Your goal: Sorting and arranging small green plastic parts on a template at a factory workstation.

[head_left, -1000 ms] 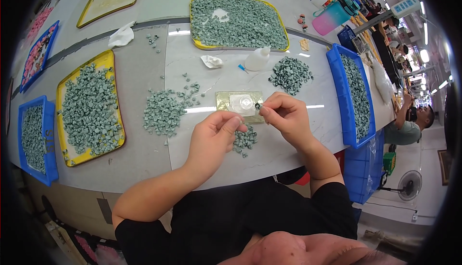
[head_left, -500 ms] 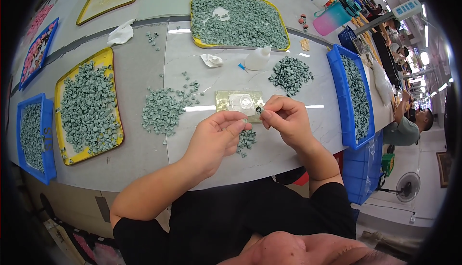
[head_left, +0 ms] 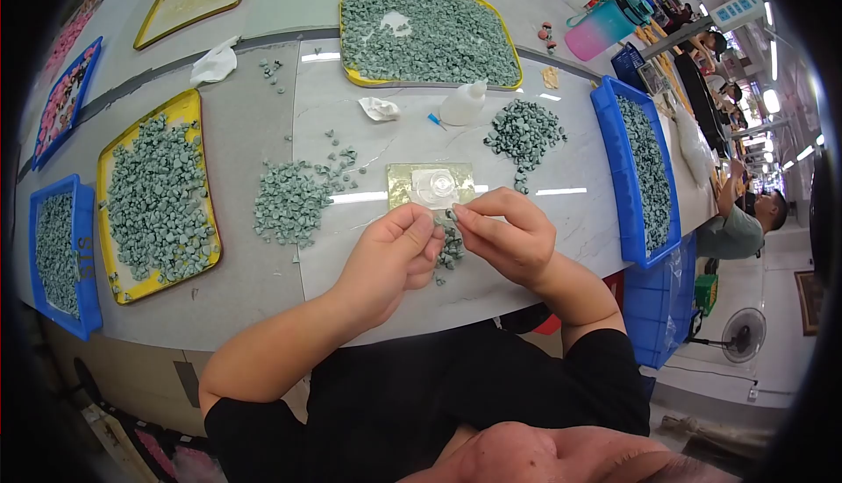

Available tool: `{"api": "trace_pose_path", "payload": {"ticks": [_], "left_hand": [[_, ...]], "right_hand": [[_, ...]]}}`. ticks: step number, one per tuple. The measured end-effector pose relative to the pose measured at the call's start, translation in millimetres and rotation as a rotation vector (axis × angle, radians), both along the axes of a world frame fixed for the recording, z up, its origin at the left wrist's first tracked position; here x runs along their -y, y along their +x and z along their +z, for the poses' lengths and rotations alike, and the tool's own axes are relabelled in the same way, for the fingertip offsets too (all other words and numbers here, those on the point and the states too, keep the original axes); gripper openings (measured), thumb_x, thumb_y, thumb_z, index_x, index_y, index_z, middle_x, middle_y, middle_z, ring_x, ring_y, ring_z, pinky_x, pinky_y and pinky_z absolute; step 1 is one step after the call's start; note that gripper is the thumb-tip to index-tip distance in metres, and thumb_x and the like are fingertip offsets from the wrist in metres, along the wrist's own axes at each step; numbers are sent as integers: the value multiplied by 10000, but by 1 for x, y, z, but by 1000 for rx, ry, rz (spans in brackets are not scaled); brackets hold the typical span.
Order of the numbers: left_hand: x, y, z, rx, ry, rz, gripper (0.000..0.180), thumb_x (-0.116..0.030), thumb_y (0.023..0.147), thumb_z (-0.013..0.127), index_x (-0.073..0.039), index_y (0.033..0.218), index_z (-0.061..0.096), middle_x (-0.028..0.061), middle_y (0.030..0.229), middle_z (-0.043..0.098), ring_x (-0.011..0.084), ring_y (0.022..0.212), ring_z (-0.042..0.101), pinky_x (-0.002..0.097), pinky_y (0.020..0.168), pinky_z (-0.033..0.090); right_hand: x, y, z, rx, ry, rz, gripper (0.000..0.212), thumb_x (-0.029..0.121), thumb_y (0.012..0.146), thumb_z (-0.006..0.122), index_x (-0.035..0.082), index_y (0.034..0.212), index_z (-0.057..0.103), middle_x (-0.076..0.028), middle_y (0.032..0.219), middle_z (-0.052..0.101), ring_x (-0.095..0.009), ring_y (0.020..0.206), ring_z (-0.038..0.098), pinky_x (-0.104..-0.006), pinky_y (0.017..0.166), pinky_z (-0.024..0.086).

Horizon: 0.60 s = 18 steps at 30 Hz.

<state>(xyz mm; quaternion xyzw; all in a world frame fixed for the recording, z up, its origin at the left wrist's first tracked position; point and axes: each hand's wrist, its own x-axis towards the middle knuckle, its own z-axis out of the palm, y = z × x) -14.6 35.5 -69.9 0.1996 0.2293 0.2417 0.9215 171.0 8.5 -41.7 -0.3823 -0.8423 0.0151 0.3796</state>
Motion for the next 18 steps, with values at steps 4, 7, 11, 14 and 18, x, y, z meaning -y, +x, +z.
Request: {"api": "trace_pose_path", "payload": {"ticks": [4,7,11,14,18], "left_hand": [[1,0,1,4,16,-7,181,-206,967,409,-60,874,462,2,717,467,48,518,294,190,437,225],[1,-1,2,5,-2,-10,178,-205,966,413,-61,874,463,2,716,467,48,516,295,190,437,224],[3,-2,3,-21,22,7,169,-206,959,431,-65,873,463,-4,689,462,44,508,294,189,436,222],[4,-3,5,-87,116,-12,158,-203,951,452,-67,873,466,-11,655,452,39,501,291,190,434,222],[7,-1,5,-145,232,23,156,-198,945,464,-64,865,474,-14,640,451,36,503,309,185,435,227]], "right_hand": [[-1,1,1,37,14,49,299,-46,626,690,-39,917,625,-108,818,595,-217,645,582,-292,516,458],[-2,1,1,81,45,85,279,-25,640,674,-57,911,618,-124,828,594,-231,656,589,-300,513,462],[-2,1,1,157,118,136,239,-4,631,649,-77,857,617,-143,846,589,-242,669,595,-304,525,479],[-4,2,1,191,186,164,223,-1,620,642,-83,826,616,-150,853,586,-243,673,595,-308,533,488],[-4,4,2,208,213,206,230,3,613,642,-89,822,613,-159,861,583,-246,678,595,-313,537,492]]}}
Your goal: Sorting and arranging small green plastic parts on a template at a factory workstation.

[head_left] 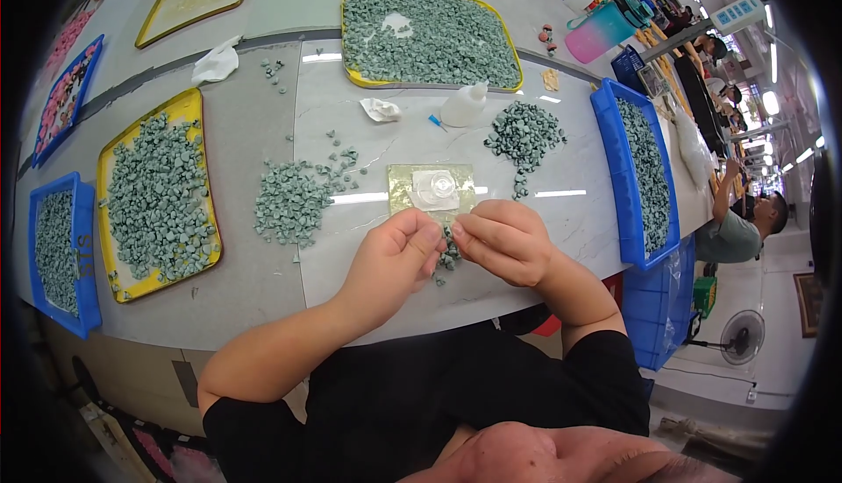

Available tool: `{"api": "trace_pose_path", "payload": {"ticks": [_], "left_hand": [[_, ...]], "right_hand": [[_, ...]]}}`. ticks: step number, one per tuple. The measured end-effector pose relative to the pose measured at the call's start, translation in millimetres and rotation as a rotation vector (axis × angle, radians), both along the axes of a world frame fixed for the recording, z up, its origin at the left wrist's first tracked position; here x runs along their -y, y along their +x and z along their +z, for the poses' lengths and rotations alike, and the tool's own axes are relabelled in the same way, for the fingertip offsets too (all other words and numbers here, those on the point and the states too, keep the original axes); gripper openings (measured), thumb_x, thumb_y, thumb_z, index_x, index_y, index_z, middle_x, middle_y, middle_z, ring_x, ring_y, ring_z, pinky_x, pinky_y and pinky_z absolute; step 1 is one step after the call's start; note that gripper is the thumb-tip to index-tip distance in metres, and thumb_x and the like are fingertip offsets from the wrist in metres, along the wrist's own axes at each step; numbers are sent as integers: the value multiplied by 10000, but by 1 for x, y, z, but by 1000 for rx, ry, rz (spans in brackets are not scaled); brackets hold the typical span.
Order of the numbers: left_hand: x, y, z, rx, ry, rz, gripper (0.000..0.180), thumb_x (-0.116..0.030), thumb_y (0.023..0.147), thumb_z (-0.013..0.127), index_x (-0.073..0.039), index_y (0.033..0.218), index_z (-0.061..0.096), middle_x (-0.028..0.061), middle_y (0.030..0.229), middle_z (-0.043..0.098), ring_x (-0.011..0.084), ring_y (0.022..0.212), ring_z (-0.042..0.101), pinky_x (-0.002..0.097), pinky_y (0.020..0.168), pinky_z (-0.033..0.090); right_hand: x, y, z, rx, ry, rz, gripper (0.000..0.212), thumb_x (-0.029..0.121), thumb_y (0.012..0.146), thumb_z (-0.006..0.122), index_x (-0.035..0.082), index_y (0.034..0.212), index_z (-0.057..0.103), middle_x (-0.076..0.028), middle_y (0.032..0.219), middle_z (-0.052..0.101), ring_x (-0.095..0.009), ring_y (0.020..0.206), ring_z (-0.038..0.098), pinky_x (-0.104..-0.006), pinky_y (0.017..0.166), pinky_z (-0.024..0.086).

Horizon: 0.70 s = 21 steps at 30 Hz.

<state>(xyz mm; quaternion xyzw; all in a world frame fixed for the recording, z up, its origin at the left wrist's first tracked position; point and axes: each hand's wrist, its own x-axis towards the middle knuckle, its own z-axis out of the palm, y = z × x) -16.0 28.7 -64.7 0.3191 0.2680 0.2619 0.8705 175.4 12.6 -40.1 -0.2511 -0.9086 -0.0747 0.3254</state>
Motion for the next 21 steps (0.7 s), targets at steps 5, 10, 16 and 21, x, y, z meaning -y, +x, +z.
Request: {"api": "trace_pose_path", "payload": {"ticks": [5,10,16,21], "left_hand": [[2,2,3,-52,131,49,163,-195,945,465,-54,864,482,-15,643,450,34,513,324,183,436,242],[3,3,2,-73,177,66,156,-183,947,459,-38,902,494,-10,669,449,39,519,314,186,450,256],[4,4,2,-55,130,57,151,-174,945,463,-29,921,494,-5,692,455,40,522,307,189,456,252],[3,5,-1,-70,188,59,144,-168,940,469,-28,922,494,-8,685,455,37,521,309,189,452,249]], "right_hand": [[2,-2,0,-165,-193,-47,232,-28,647,675,-52,873,629,-132,850,604,-232,684,602,-301,556,495],[7,-5,-2,-326,-368,-158,273,-36,667,706,-8,931,646,-96,843,626,-203,698,613,-272,578,502],[6,-4,-6,-360,-495,-211,278,-52,662,698,-2,932,657,-98,852,630,-187,698,620,-252,589,507],[7,-4,-11,-384,-514,-184,267,-66,668,679,2,925,657,-93,856,632,-191,709,620,-251,588,505]]}}
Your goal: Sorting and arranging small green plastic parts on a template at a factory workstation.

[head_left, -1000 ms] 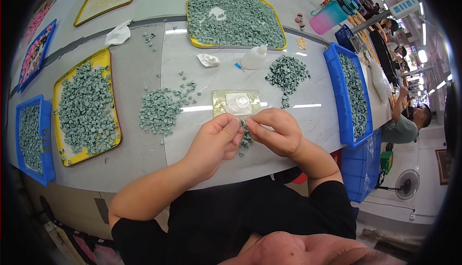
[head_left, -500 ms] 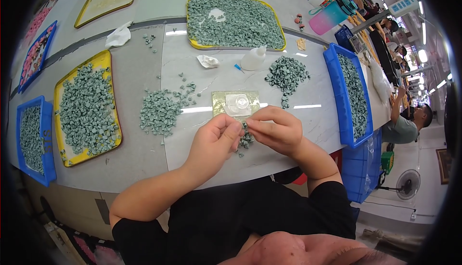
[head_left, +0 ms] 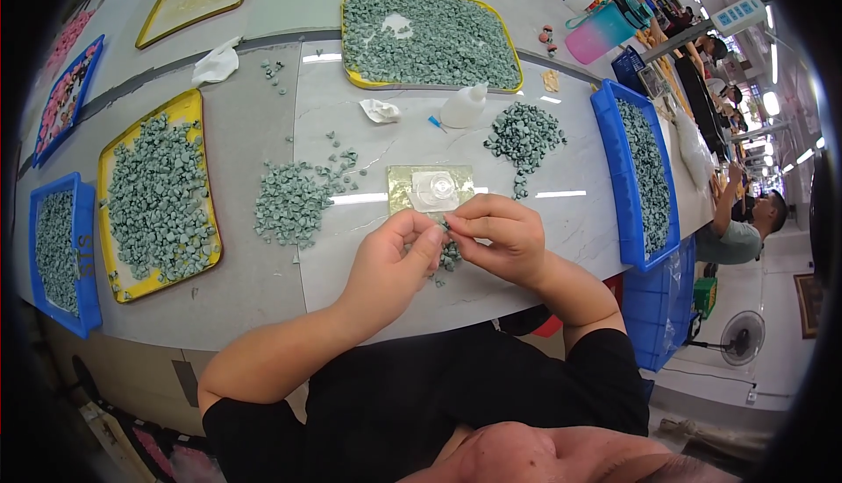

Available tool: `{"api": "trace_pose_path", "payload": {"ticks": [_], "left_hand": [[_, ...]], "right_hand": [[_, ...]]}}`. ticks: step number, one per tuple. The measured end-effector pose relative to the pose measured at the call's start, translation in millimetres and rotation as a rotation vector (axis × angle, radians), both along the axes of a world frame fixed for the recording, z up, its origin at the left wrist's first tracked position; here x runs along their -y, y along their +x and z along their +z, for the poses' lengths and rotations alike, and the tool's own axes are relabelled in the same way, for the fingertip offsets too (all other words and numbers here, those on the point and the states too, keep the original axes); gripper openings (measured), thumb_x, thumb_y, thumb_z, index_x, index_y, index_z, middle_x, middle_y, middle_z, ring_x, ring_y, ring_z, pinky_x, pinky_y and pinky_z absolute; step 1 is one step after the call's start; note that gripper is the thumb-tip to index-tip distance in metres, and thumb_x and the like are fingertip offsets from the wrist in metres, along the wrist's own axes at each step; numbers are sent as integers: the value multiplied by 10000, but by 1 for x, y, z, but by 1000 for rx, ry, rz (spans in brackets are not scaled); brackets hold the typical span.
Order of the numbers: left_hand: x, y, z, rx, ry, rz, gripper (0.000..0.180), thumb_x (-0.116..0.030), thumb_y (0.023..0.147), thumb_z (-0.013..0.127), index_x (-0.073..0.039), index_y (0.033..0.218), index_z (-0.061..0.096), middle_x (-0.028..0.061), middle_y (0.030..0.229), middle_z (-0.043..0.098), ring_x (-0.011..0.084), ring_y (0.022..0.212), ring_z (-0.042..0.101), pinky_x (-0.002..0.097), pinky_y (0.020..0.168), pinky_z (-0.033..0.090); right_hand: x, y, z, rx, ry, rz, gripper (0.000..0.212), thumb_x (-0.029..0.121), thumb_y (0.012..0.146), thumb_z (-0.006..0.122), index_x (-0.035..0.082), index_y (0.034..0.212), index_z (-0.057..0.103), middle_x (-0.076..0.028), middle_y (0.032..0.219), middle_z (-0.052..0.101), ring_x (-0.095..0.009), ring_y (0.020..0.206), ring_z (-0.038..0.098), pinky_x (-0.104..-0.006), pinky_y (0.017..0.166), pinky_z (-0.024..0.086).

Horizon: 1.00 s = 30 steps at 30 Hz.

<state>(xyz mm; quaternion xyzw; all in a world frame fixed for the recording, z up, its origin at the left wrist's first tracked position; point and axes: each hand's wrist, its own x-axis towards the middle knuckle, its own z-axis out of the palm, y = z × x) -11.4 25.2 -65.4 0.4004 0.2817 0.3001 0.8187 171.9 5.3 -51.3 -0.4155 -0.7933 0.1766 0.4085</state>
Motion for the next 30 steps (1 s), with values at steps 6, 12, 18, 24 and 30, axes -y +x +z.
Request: {"api": "trace_pose_path", "payload": {"ticks": [6,12,18,24,30], "left_hand": [[-4,-1,6,-125,-151,-79,141,-163,929,480,-26,900,502,-20,667,451,33,514,307,190,439,239],[-3,2,12,-153,-184,-152,128,-147,917,485,-22,902,505,-16,686,453,33,511,297,189,440,236],[-2,2,5,42,-295,-15,144,-47,896,423,-8,1032,445,41,822,487,40,535,308,185,459,250],[-3,2,11,76,-278,46,172,-45,920,379,0,1081,421,81,889,511,40,541,314,179,463,253],[-4,-6,7,21,-216,-62,244,-220,967,406,1,1003,504,27,773,499,41,508,278,176,456,241]], "right_hand": [[-7,11,13,65,-206,83,230,-69,696,652,3,914,656,-101,836,633,-190,705,611,-263,613,489],[-26,53,7,301,-65,-427,253,-49,770,567,44,994,637,-93,888,633,-209,772,605,-298,683,476],[-40,62,-8,620,33,-417,305,-37,733,582,53,1022,622,-82,953,628,-235,852,549,-326,768,439],[-45,66,-15,653,-3,-393,317,-24,685,603,33,997,609,-84,943,604,-241,876,538,-349,793,424],[-31,41,6,248,-118,-418,226,-46,730,603,32,942,610,-86,874,587,-226,783,580,-288,682,472]]}}
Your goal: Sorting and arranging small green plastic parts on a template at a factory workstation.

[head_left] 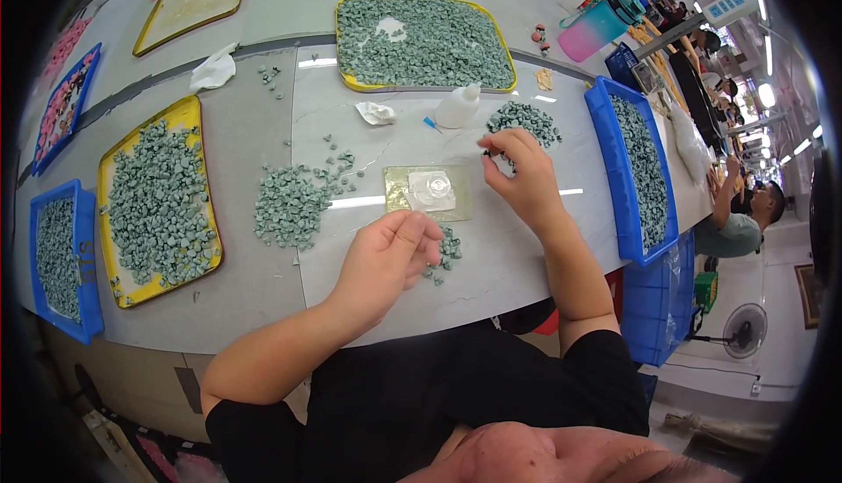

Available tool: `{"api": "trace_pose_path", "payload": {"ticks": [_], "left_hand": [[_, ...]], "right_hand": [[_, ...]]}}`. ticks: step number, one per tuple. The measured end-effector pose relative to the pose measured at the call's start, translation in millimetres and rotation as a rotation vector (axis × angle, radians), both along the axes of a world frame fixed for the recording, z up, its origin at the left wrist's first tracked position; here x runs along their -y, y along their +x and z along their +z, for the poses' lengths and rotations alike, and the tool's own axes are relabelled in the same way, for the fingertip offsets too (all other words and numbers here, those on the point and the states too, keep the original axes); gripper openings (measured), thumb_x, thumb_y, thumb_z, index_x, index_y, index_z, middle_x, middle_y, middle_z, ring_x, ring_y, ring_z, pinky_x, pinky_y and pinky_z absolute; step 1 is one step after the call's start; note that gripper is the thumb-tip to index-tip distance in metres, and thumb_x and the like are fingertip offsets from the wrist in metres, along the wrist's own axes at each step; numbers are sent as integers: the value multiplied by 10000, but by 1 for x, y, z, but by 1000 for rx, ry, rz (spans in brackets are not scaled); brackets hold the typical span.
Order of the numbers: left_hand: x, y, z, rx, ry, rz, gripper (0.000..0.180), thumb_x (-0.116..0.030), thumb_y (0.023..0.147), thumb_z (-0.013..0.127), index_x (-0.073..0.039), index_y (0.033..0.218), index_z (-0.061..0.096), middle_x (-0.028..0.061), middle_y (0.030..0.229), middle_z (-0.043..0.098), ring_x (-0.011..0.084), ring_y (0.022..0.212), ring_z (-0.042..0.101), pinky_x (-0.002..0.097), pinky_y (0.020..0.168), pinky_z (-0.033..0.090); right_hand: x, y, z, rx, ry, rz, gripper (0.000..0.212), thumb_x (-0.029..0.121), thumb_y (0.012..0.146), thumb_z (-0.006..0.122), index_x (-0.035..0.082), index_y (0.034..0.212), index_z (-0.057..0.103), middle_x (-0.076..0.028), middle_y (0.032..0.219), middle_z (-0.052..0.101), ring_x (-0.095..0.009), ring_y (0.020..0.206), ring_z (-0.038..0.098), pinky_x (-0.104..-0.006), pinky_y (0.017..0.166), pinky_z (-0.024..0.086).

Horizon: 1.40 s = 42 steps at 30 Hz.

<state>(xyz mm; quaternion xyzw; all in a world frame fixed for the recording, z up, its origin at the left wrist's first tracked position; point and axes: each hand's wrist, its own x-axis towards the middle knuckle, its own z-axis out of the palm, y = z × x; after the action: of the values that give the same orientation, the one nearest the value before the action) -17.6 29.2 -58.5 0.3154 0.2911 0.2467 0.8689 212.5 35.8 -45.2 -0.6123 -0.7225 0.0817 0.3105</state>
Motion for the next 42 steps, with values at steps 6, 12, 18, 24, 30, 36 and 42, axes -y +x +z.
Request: {"api": "trace_pose_path", "payload": {"ticks": [6,12,18,24,30,36,42], "left_hand": [[6,5,1,2,-26,-26,284,-264,974,394,-6,1010,507,-17,734,426,43,529,281,187,458,238],[9,12,4,48,-50,43,227,-208,963,426,-6,1040,498,-5,772,440,47,563,307,192,467,251],[8,13,-5,-2,20,62,133,-140,940,471,-15,975,503,7,763,470,44,566,338,183,468,263],[5,10,-7,-52,66,69,121,-144,929,502,-24,941,508,4,731,483,39,561,351,179,466,266],[3,10,-3,-90,60,66,118,-142,932,487,-26,954,494,8,749,481,42,559,350,185,468,274],[6,10,-4,1,-25,246,151,-89,936,416,-25,1072,403,55,854,482,59,571,347,192,473,285],[2,5,-2,-55,-24,233,154,-111,949,394,-22,1074,405,58,838,493,54,547,324,192,451,267]], "right_hand": [[25,-32,13,-32,163,297,264,-92,730,576,8,972,615,-82,857,580,-219,773,587,-294,678,483],[33,-39,10,12,145,466,331,-41,698,594,-3,1026,610,-110,901,590,-249,799,583,-318,681,484],[31,-35,5,-30,172,479,256,-21,699,647,-16,954,622,-108,853,612,-240,737,591,-308,631,479],[30,-35,6,-114,89,453,232,-37,678,695,6,900,640,-92,813,622,-223,699,596,-295,612,480],[26,-33,9,30,179,467,266,-17,644,706,19,899,638,-68,801,619,-208,690,585,-303,605,452],[19,-26,6,363,344,379,302,49,612,684,25,909,636,-40,789,604,-179,679,572,-301,610,421],[17,-29,2,521,382,341,293,88,631,601,36,916,644,-25,795,599,-166,699,573,-301,624,423]]}}
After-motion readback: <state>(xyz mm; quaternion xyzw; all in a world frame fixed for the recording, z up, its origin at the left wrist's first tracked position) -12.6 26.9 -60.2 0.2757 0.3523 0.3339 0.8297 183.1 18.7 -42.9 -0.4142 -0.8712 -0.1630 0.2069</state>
